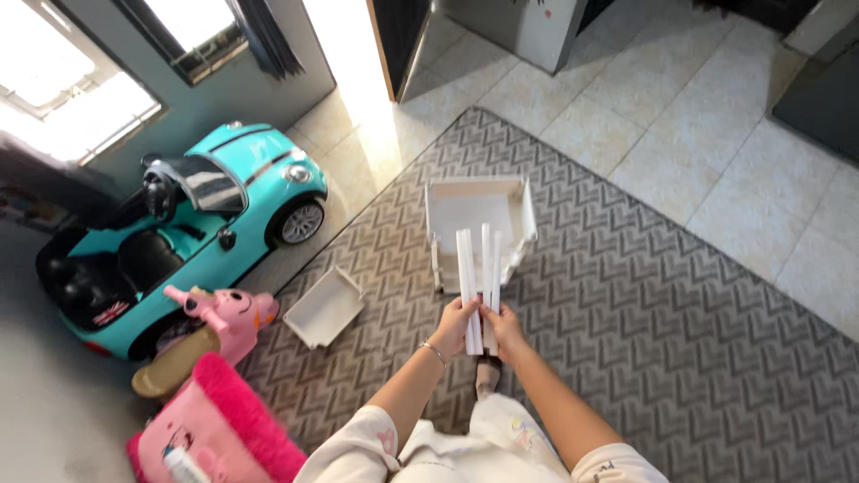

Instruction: The person assembles a white plastic storage unit by inserting vertical poles into a base frame, then attaching a drawer-like tray and securing it with small metal clips. The person works on a patterned rug in a room with a toy car and other items nearby.

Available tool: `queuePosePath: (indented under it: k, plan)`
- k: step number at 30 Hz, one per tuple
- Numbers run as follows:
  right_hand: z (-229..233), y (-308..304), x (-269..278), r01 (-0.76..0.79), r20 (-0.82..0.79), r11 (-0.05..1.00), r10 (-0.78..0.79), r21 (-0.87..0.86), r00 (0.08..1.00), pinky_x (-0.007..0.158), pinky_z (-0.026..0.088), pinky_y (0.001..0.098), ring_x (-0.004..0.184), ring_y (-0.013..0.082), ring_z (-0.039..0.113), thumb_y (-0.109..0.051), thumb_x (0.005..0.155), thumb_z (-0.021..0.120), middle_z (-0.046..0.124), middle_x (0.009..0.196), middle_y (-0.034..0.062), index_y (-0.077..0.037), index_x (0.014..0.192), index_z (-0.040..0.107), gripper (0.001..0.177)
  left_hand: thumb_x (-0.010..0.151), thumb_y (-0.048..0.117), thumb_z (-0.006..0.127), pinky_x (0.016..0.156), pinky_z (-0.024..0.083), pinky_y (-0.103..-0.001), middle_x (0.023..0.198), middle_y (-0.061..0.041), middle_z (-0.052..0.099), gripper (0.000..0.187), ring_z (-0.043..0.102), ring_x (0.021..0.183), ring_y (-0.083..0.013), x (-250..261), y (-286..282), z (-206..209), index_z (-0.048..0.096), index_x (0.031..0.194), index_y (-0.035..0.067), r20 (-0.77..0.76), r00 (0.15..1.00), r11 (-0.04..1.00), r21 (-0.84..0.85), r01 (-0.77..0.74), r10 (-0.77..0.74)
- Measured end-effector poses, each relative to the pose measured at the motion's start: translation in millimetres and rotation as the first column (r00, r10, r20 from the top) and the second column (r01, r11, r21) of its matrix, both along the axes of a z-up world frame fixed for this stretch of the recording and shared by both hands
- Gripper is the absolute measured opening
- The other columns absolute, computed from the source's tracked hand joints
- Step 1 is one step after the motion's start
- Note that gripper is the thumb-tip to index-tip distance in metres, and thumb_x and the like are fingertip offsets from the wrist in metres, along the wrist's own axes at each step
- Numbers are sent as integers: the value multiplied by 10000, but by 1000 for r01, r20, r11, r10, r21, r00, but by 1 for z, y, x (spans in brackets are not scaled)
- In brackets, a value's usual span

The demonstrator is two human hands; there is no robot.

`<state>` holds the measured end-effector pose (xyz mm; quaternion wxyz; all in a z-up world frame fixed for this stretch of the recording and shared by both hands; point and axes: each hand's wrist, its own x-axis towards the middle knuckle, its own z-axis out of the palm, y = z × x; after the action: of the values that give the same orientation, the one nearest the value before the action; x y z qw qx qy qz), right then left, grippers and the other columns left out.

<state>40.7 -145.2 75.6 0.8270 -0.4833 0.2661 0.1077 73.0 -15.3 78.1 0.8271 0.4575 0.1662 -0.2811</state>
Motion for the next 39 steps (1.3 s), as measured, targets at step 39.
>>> queuePosePath:
  k: [39]
  plan:
    - [-175, -55, 260, -348, -330, 466, 124, -813, 936, 801, 571, 442, 882, 347, 737, -321, 846, 765, 766, 971, 176, -53, 1111, 702, 382, 878, 155, 707, 821, 568, -379, 995, -192, 752, 497, 732, 895, -282, 269, -68, -176, 601, 1319, -50, 152, 973, 591, 806, -20, -175]
